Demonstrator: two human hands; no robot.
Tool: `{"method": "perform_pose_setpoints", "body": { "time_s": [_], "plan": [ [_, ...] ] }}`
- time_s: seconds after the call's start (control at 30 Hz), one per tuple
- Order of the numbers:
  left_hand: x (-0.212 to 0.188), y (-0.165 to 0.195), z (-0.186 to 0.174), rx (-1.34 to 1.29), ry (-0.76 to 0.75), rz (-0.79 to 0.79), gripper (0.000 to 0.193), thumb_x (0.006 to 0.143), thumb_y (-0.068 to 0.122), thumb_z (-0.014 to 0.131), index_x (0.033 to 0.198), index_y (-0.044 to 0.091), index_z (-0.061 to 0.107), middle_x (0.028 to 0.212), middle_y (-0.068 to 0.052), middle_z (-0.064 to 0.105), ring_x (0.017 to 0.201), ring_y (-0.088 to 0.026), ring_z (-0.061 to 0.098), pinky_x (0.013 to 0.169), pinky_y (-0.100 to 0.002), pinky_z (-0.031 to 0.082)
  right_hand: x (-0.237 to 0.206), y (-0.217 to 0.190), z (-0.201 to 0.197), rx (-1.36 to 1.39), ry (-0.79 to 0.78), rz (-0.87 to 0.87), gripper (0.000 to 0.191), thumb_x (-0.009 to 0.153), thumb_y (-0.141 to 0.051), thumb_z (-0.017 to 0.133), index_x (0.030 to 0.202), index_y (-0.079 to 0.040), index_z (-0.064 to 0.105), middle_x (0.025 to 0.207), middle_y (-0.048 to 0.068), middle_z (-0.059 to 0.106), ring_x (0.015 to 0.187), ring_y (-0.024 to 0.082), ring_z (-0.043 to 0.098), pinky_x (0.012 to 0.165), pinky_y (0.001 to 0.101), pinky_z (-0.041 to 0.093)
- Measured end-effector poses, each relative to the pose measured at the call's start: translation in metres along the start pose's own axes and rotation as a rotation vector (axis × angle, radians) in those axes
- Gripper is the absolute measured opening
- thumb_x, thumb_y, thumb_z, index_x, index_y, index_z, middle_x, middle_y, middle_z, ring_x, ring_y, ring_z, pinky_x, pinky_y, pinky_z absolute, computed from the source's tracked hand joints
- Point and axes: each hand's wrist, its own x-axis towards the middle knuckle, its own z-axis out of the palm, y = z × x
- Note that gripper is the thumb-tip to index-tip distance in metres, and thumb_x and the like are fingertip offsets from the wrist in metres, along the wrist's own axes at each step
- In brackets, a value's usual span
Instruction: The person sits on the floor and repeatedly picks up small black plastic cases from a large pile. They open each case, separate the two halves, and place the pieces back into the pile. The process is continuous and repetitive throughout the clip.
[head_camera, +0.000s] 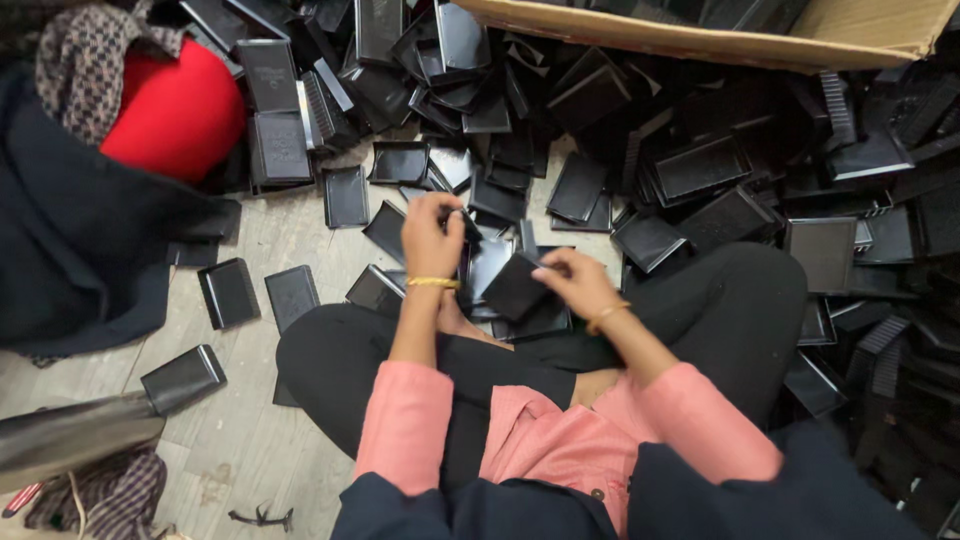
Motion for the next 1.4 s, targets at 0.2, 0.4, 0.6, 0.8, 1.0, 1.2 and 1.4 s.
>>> {"method": "perform_pose_setpoints", "body": {
  "time_s": [0.2,0.4,0.6,0.8,1.0,1.2,1.4],
  "plan": [
    [-0.031,-0.002,-0.057,-0.475,-0.096,-0.140,0.043,0.089,-0.004,0.051,0.127,0.010,0.063,0.120,-0.005,0.063,0.099,-0.015,0.059,0.085,-0.026,0.049,-0.013,0.012,-0.055,0.197,0.017,0.205,0.037,0.090,-0.016,0.069,0.127,-0.011,0.069,0.111,0.008,0.073,0.085,0.020,0.073,0.078,0.0356,0.061],
    [-0.047,-0.010,-0.030,-0.315,-0.176,-0.179,0.046,0.090,-0.007,0.049,0.129,0.008,0.067,0.120,-0.008,0.060,0.098,-0.019,0.060,0.084,-0.028,0.050,-0.008,-0.005,-0.032,-0.392,0.170,-0.203,0.056,0.092,-0.035,0.070,0.143,-0.013,0.062,0.136,0.026,0.060,0.125,0.042,0.056,0.106,0.0498,0.048],
    [-0.042,-0.005,-0.020,-1.157,-0.025,-0.558,0.025,0.097,-0.005,0.043,0.107,0.009,0.061,0.123,-0.008,0.063,0.103,-0.022,0.064,0.082,-0.037,0.055,-0.017,-0.051,0.026,-0.660,-0.084,0.009,0.102,0.072,-0.060,0.081,0.154,-0.012,0.044,0.157,0.034,0.027,0.140,0.054,0.022,0.102,0.0622,0.036],
    [-0.043,-0.004,-0.013,-1.130,-0.062,-0.726,0.031,0.104,0.033,0.044,0.104,0.011,0.065,0.115,-0.008,0.067,0.108,-0.025,0.068,0.081,-0.041,0.059,-0.027,-0.045,0.020,-0.570,-0.092,-0.002,0.065,0.076,-0.056,0.078,0.130,-0.024,0.063,0.156,0.028,0.033,0.145,0.056,0.019,0.110,0.0600,0.035],
    [0.023,-0.038,0.026,0.323,-0.119,-0.145,0.028,0.102,0.035,0.060,0.104,0.012,0.076,0.107,-0.015,0.071,0.103,-0.038,0.067,0.089,-0.047,0.053,-0.038,-0.036,0.003,-0.521,0.001,-0.106,0.082,0.079,-0.044,0.074,0.148,-0.014,0.043,0.155,0.029,0.037,0.142,0.056,0.031,0.114,0.0551,0.034],
    [0.095,-0.046,0.055,0.719,-0.261,-0.695,0.125,0.070,0.049,0.088,0.161,0.026,0.007,0.135,-0.031,0.048,0.119,-0.042,0.056,0.092,-0.051,0.048,-0.054,-0.058,-0.006,-0.672,-0.018,0.272,0.093,0.085,-0.046,0.071,0.160,-0.016,0.024,0.141,0.031,0.046,0.132,0.049,0.043,0.110,0.0548,0.039],
    [0.090,-0.032,0.069,0.738,-0.254,-0.710,0.120,0.069,0.044,0.087,0.160,0.038,0.010,0.146,-0.031,0.037,0.130,-0.042,0.046,0.106,-0.061,0.036,-0.046,-0.052,-0.041,-0.364,0.044,0.134,0.094,0.076,-0.032,0.076,0.157,-0.016,0.031,0.134,0.024,0.058,0.120,0.043,0.059,0.103,0.0516,0.050]
  ]
}}
